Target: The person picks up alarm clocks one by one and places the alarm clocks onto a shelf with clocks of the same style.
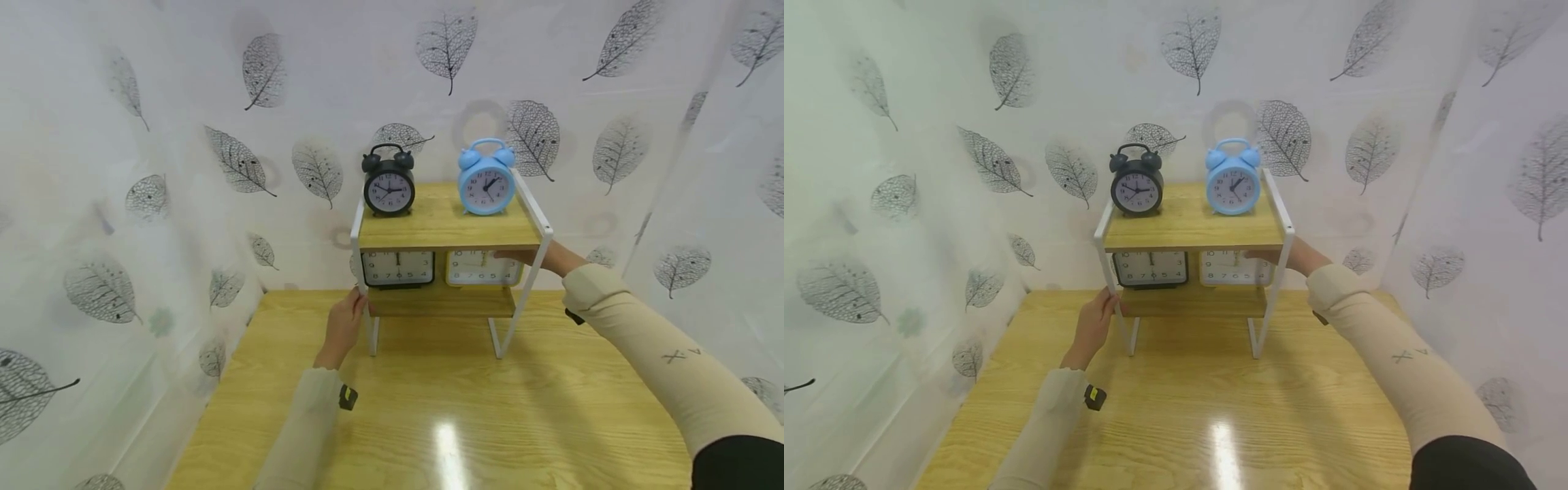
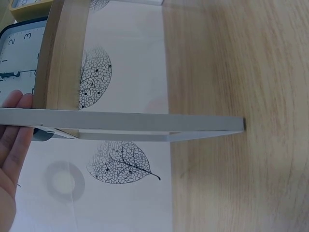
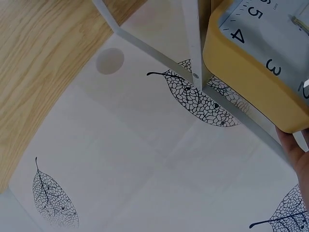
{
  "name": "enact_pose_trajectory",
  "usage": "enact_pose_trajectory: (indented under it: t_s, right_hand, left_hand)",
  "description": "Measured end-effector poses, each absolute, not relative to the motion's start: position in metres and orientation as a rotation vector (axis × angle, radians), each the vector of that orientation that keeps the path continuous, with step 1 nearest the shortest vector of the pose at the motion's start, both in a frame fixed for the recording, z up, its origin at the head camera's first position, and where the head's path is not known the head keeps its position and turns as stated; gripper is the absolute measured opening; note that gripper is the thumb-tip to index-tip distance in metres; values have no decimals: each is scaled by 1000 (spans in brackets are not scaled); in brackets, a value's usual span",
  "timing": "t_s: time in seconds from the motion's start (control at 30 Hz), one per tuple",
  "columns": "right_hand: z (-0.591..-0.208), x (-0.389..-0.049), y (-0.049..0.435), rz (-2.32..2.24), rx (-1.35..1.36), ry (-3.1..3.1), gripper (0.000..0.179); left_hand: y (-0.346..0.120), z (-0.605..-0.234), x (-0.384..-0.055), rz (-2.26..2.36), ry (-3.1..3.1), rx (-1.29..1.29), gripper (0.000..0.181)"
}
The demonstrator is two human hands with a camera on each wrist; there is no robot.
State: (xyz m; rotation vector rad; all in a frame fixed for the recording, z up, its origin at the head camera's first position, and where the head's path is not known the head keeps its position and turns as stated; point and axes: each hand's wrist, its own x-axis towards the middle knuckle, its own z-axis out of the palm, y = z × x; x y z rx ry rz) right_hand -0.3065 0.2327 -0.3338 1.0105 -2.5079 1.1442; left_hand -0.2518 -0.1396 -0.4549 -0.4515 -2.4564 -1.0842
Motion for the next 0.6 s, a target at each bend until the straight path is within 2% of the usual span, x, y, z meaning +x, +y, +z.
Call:
enact_pose_trajectory:
  t_s: [0.17, 0.43, 0.6]
  right_hand:
    - [-334, -311, 230, 1141, 1021, -2527, 61]
    - [-334, -314, 227, 1207, 969, -2553, 69]
    - [-328, -311, 223, 1290, 888, -2613, 68]
  left_hand:
    - [-141, -456, -252, -1089, -2448, -462, 19]
    - [-141, -457, -252, -1105, -2457, -461, 19]
    - [-141, -457, -252, -1110, -2450, -465, 19]
